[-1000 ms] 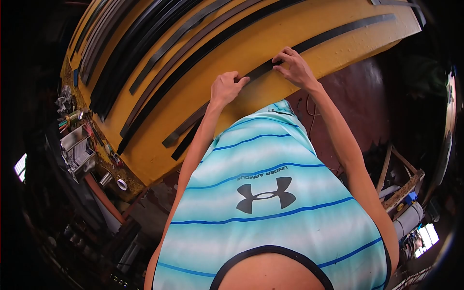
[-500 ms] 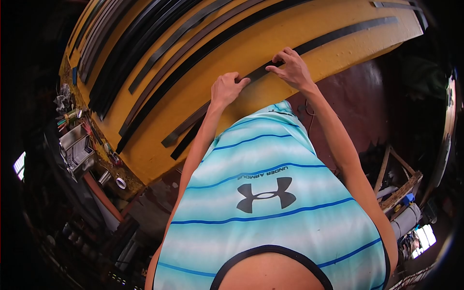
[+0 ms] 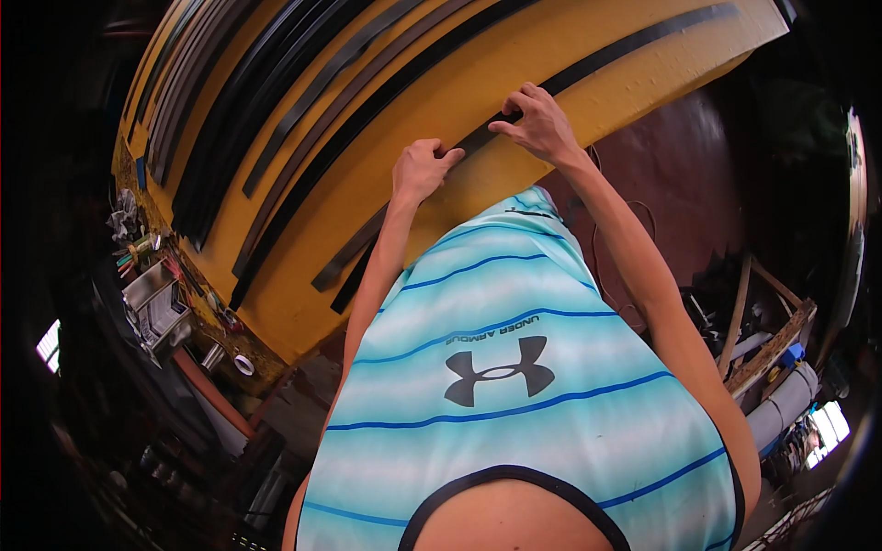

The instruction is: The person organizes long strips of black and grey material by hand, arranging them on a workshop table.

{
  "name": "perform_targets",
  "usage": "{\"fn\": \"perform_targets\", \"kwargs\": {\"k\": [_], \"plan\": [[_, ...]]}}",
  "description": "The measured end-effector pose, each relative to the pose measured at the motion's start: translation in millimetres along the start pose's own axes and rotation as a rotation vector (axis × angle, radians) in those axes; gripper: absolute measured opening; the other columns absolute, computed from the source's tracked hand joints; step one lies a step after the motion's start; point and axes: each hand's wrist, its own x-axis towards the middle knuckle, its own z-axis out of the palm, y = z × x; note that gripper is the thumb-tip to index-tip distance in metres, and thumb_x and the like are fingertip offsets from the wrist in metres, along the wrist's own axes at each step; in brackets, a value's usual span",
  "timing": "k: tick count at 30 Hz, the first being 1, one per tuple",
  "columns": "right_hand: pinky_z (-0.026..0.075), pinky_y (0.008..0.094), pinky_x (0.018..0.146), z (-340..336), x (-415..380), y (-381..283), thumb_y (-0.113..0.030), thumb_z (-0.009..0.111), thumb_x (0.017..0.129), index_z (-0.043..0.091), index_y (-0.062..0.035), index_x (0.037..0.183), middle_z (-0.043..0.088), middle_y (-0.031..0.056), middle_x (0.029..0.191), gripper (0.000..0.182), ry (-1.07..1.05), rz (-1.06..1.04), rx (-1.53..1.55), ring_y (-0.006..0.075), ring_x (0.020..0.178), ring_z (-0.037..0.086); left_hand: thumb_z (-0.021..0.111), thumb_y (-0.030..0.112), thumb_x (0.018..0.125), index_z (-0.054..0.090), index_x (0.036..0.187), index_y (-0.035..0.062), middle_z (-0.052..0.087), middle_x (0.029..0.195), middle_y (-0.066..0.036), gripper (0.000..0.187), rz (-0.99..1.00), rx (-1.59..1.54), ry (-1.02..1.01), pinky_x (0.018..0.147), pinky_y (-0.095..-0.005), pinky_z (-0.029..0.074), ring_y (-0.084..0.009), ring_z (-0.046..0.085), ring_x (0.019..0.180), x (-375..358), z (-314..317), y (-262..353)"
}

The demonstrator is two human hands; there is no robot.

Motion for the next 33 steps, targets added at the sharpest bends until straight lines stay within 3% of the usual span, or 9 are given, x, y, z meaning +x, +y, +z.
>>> {"fn": "perform_targets", "kwargs": {"k": [2,9,11,23,33], "plan": [[0.049,0.0417,0.084,1.3,0.2,1.2,-0.035,0.086,0.076,0.066,-0.0042,0.089,0.060,0.0111,0.094,0.039,0.012,-0.014,-0.004,0.0326,0.096,0.060,0.076,0.041,0.091,0.069,0.079,0.0026,0.066,0.061,-0.006,0.041,0.041,0.000,0.050,0.054,-0.0314,0.047,-0.0148,0.063,0.051,-0.5,0.5,0.1],[0.049,0.0404,0.083,2.4,1.7,3.2,-0.033,0.085,0.078,0.064,-0.0039,0.090,0.060,0.0097,0.093,0.038,0.001,-0.040,-0.022,0.0301,0.093,0.060,0.075,0.042,0.092,0.070,0.079,0.0038,0.067,0.062,-0.006,0.040,0.053,0.047,0.058,0.055,-0.0315,0.048,-0.0143,0.063,0.052,2.2,1.4,-3.2],[0.049,0.0403,0.083,2.4,2.2,2.7,-0.033,0.085,0.078,0.064,-0.0038,0.091,0.060,0.0098,0.093,0.038,-0.005,-0.040,-0.021,0.0302,0.092,0.060,0.073,0.046,0.089,0.071,0.080,0.0064,0.069,0.068,-0.008,0.040,0.008,0.037,0.039,0.068,-0.0383,0.052,-0.0238,0.069,0.067,1.7,0.9,-3.0],[0.050,0.0412,0.084,2.2,0.9,-2.1,-0.034,0.085,0.078,0.065,-0.0042,0.091,0.061,0.0108,0.097,0.038,-0.023,0.000,-0.056,0.0317,0.095,0.061,0.073,0.046,0.088,0.073,0.084,0.0065,0.070,0.068,-0.010,0.039,0.033,0.054,0.054,0.069,-0.0406,0.052,-0.0272,0.070,0.070,1.6,4.4,-6.2],[0.049,0.0410,0.084,4.6,1.8,-10.3,-0.038,0.089,0.071,0.064,-0.0026,0.089,0.059,0.0118,0.094,0.048,0.013,-0.018,-0.117,0.0320,0.093,0.059,0.073,0.047,0.088,0.072,0.082,0.0064,0.071,0.071,-0.010,0.041,0.034,0.075,0.068,0.070,-0.0413,0.052,-0.0281,0.070,0.073,2.3,5.2,-7.4]]}}
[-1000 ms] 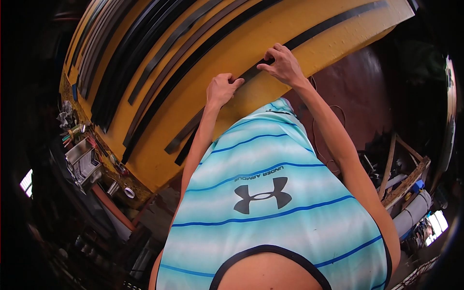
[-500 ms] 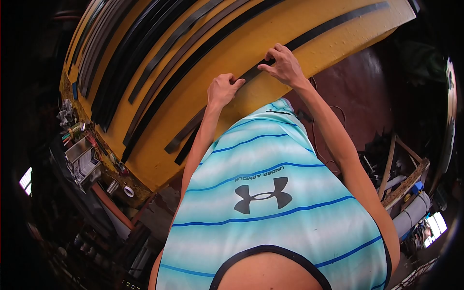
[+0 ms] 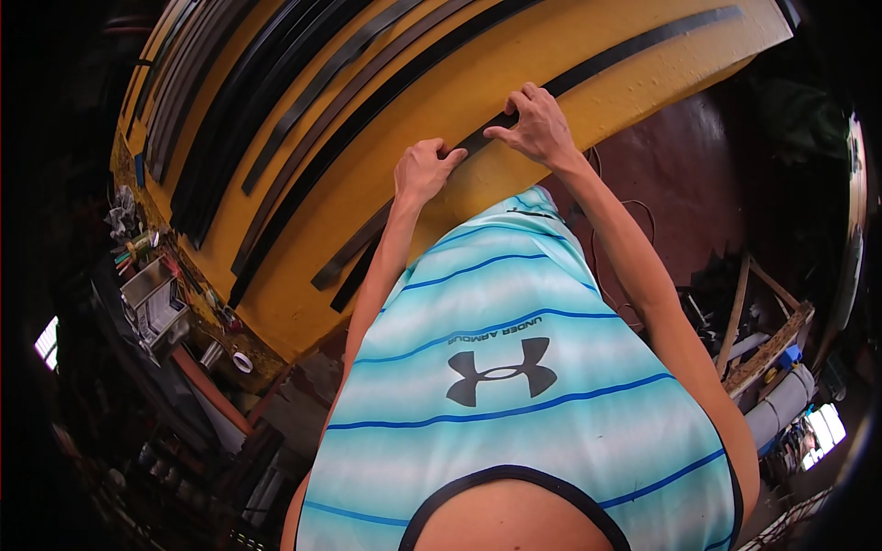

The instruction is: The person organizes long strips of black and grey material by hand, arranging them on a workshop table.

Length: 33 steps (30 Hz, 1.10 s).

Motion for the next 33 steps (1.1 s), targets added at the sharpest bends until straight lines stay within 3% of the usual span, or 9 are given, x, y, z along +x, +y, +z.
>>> {"fn": "perform_targets", "kwargs": {"k": [17,24,26,29,33], "plan": [[0.048,0.0417,0.082,0.4,-1.2,-0.4,-0.040,0.089,0.072,0.061,-0.0037,0.091,0.057,0.0115,0.094,0.049,0.007,-0.005,-0.018,0.0314,0.090,0.057,0.074,0.046,0.087,0.073,0.082,0.0064,0.072,0.071,-0.009,0.040,-0.042,-0.030,-0.029,0.070,-0.0398,0.053,-0.0265,0.071,0.073,2.4,-0.8,1.9],[0.050,0.0421,0.086,12.5,-8.2,-14.7,-0.024,0.081,0.081,0.064,-0.0036,0.095,0.060,0.0140,0.099,0.030,-0.067,-0.059,0.064,0.0329,0.098,0.060,0.074,0.047,0.087,0.076,0.088,0.0074,0.074,0.079,-0.011,0.040,-0.066,0.004,-0.030,0.074,-0.0407,0.054,-0.0278,0.072,0.079,0.0,-1.2,6.3],[0.050,0.0419,0.087,14.7,-7.2,-15.9,-0.019,0.079,0.083,0.065,-0.0033,0.095,0.060,0.0143,0.099,0.024,-0.099,-0.081,0.125,0.0331,0.098,0.061,0.076,0.043,0.090,0.074,0.082,0.0046,0.070,0.066,-0.007,0.040,0.023,0.005,0.051,0.058,-0.0343,0.048,-0.0175,0.064,0.058,0.4,2.3,3.8],[0.051,0.0414,0.087,8.7,-6.4,-15.4,-0.014,0.075,0.083,0.065,-0.0032,0.095,0.061,0.0143,0.098,0.019,-0.152,-0.037,0.191,0.0334,0.099,0.061,0.076,0.045,0.089,0.075,0.084,0.0055,0.071,0.068,-0.006,0.040,0.008,-0.007,0.051,0.060,-0.0346,0.049,-0.0178,0.065,0.060,-0.6,3.9,5.1],[0.050,0.0414,0.086,4.7,-5.0,-18.6,-0.019,0.079,0.081,0.066,-0.0036,0.097,0.061,0.0136,0.099,0.026,-0.178,-0.005,0.210,0.0333,0.099,0.061,0.076,0.046,0.089,0.075,0.085,0.0063,0.071,0.069,-0.006,0.040,-0.031,-0.019,0.034,0.062,-0.0354,0.049,-0.0190,0.066,0.062,-1.6,1.4,8.8]]}}
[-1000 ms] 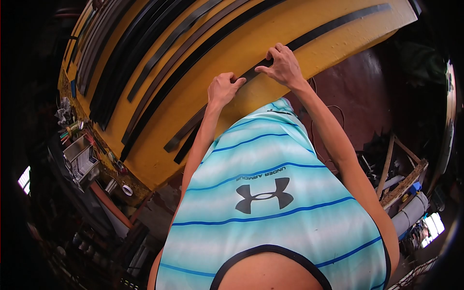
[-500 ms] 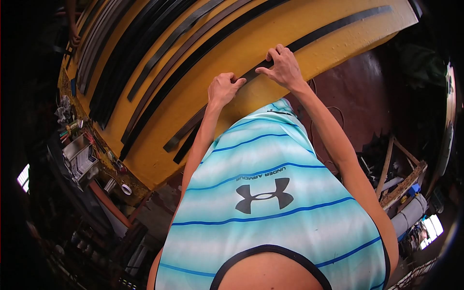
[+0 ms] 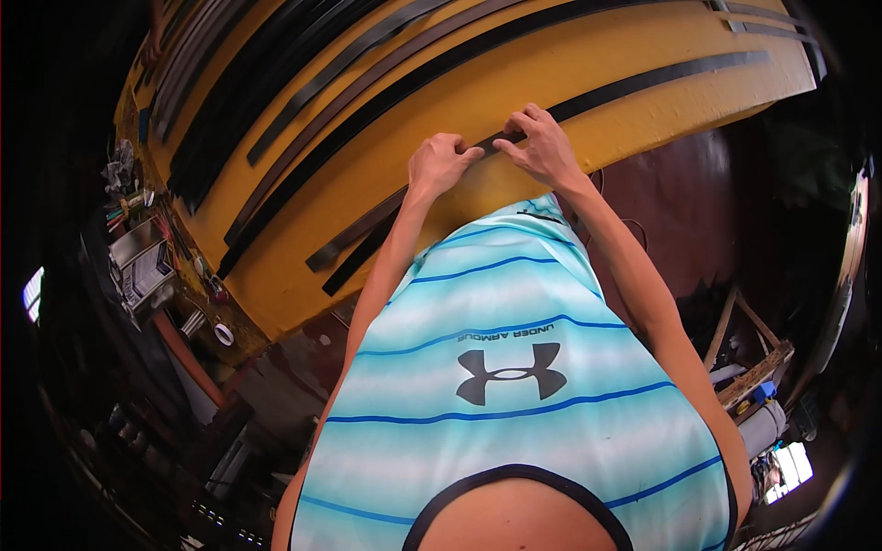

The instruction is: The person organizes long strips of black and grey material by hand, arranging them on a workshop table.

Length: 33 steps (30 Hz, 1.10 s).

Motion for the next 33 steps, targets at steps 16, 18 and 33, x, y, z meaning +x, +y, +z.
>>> {"fn": "perform_targets", "kwargs": {"k": [16,18,33], "plan": [[0.047,0.0411,0.089,1.9,-1.7,-6.0,-0.022,0.083,0.079,0.064,-0.0038,0.102,0.060,0.0124,0.104,0.035,-0.034,-0.012,-0.159,0.0329,0.101,0.057,0.072,0.050,0.088,0.076,0.089,0.0074,0.073,0.081,-0.014,0.043,-0.046,-0.019,-0.005,0.073,-0.0421,0.053,-0.0305,0.071,0.079,-6.1,2.9,2.2],[0.047,0.0414,0.095,10.4,-9.2,-3.1,-0.020,0.082,0.080,0.065,-0.0035,0.107,0.060,0.0130,0.113,0.036,0.023,-0.184,-0.201,0.0334,0.108,0.057,0.072,0.051,0.089,0.075,0.088,0.0067,0.071,0.078,-0.013,0.045,-0.025,-0.026,0.027,0.069,-0.0406,0.052,-0.0281,0.069,0.075,-4.5,7.1,1.6],[0.013,0.0443,0.128,-32.6,-31.0,63.2,-0.051,0.050,0.103,0.044,-0.0341,0.156,0.024,0.0008,0.170,0.056,-0.117,-0.334,-0.519,0.0266,0.157,0.018,0.070,0.042,0.091,0.074,0.079,0.0100,0.071,0.066,-0.002,0.034,-0.085,-0.150,0.007,0.059,-0.0297,0.050,-0.0122,0.066,0.057,-3.8,1.4,4.5]]}}
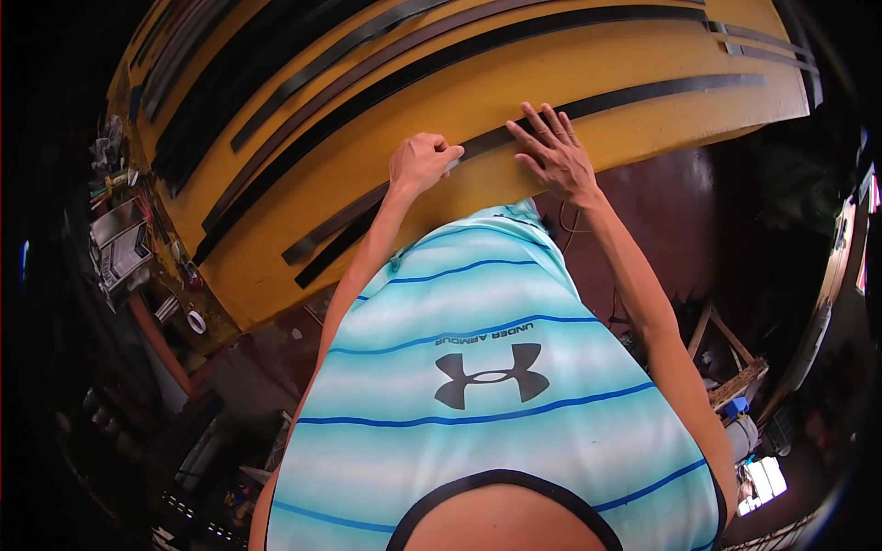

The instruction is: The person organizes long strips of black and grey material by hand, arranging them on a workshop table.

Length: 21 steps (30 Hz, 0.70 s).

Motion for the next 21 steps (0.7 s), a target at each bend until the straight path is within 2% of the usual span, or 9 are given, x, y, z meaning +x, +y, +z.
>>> {"fn": "perform_targets", "kwargs": {"k": [4,5,6,8,10,14,15,17,21], "plan": [[0.015,0.0525,0.125,-2.6,-24.0,61.0,-0.049,0.050,0.104,0.042,-0.0316,0.157,0.024,0.0045,0.170,0.057,0.140,0.240,-0.163,0.0303,0.156,0.022,0.071,0.042,0.091,0.074,0.079,0.0101,0.070,0.064,-0.002,0.034,0.029,0.034,0.000,0.059,-0.0305,0.050,-0.0123,0.065,0.056,3.6,-1.3,-1.4],[0.020,0.0552,0.123,-11.4,-29.0,71.3,-0.050,0.050,0.104,0.041,-0.0248,0.158,0.024,0.0082,0.170,0.061,0.097,0.324,-0.234,0.0339,0.154,0.028,0.071,0.043,0.091,0.074,0.078,0.0103,0.070,0.064,-0.002,0.035,0.029,0.043,-0.007,0.059,-0.0307,0.050,-0.0122,0.065,0.056,2.7,0.2,-2.1],[0.026,0.0549,0.121,-18.5,-26.1,75.1,-0.044,0.057,0.102,0.045,-0.0164,0.156,0.034,0.0120,0.165,0.062,0.204,0.355,-0.247,0.0374,0.148,0.038,0.071,0.043,0.091,0.074,0.078,0.0103,0.070,0.064,-0.002,0.035,0.024,0.032,0.005,0.059,-0.0307,0.050,-0.0122,0.065,0.056,2.7,0.4,-2.9],[0.033,0.0524,0.118,-25.1,-19.3,78.9,-0.032,0.068,0.096,0.053,-0.0101,0.148,0.051,0.0136,0.153,0.059,0.237,0.217,-0.201,0.0355,0.138,0.049,0.072,0.042,0.091,0.074,0.078,0.0093,0.070,0.064,-0.003,0.036,0.062,0.022,-0.008,0.060,-0.0320,0.051,-0.0129,0.066,0.056,5.4,0.6,-5.1],[0.038,0.0486,0.115,-36.9,10.2,38.6,-0.021,0.076,0.088,0.060,-0.0090,0.139,0.062,0.0124,0.138,0.056,0.168,0.063,0.028,0.0326,0.129,0.055,0.073,0.042,0.091,0.074,0.078,0.0084,0.071,0.065,-0.004,0.036,0.070,0.029,0.017,0.060,-0.0320,0.051,-0.0135,0.066,0.056,9.5,4.3,-8.3],[0.041,0.0434,0.111,-23.9,60.1,-36.2,-0.021,0.079,0.082,0.062,-0.0093,0.129,0.064,0.0100,0.129,0.052,0.025,-0.254,0.142,0.0285,0.123,0.058,0.074,0.042,0.090,0.074,0.079,0.0057,0.071,0.065,-0.006,0.038,0.104,-0.035,0.044,0.059,-0.0320,0.051,-0.0152,0.066,0.056,6.9,4.1,-7.4],[0.043,0.0427,0.107,-16.0,66.2,-40.2,-0.021,0.079,0.082,0.062,-0.0100,0.128,0.064,0.0092,0.126,0.050,-0.015,-0.263,0.146,0.0281,0.120,0.059,0.074,0.042,0.090,0.074,0.079,0.0057,0.071,0.065,-0.006,0.038,0.105,-0.037,0.045,0.059,-0.0320,0.051,-0.0152,0.066,0.056,6.1,2.3,-7.1],[0.045,0.0420,0.104,-10.6,73.2,-38.0,-0.021,0.079,0.083,0.062,-0.0107,0.126,0.065,0.0085,0.123,0.048,-0.056,-0.279,0.151,0.0278,0.118,0.060,0.071,0.045,0.086,0.075,0.079,0.0099,0.073,0.070,-0.005,0.037,0.063,-0.066,0.002,0.072,-0.0370,0.054,-0.0217,0.071,0.071,2.9,-1.9,-7.5],[0.050,0.0407,0.095,-20.6,74.8,-16.5,-0.021,0.079,0.083,0.065,-0.0109,0.122,0.066,0.0072,0.116,0.043,-0.076,-0.309,0.146,0.0277,0.109,0.063,0.071,0.045,0.087,0.076,0.079,0.0097,0.073,0.069,-0.005,0.037,0.044,-0.084,0.000,0.072,-0.0374,0.054,-0.0215,0.070,0.071,-3.6,-9.5,-3.5]]}}
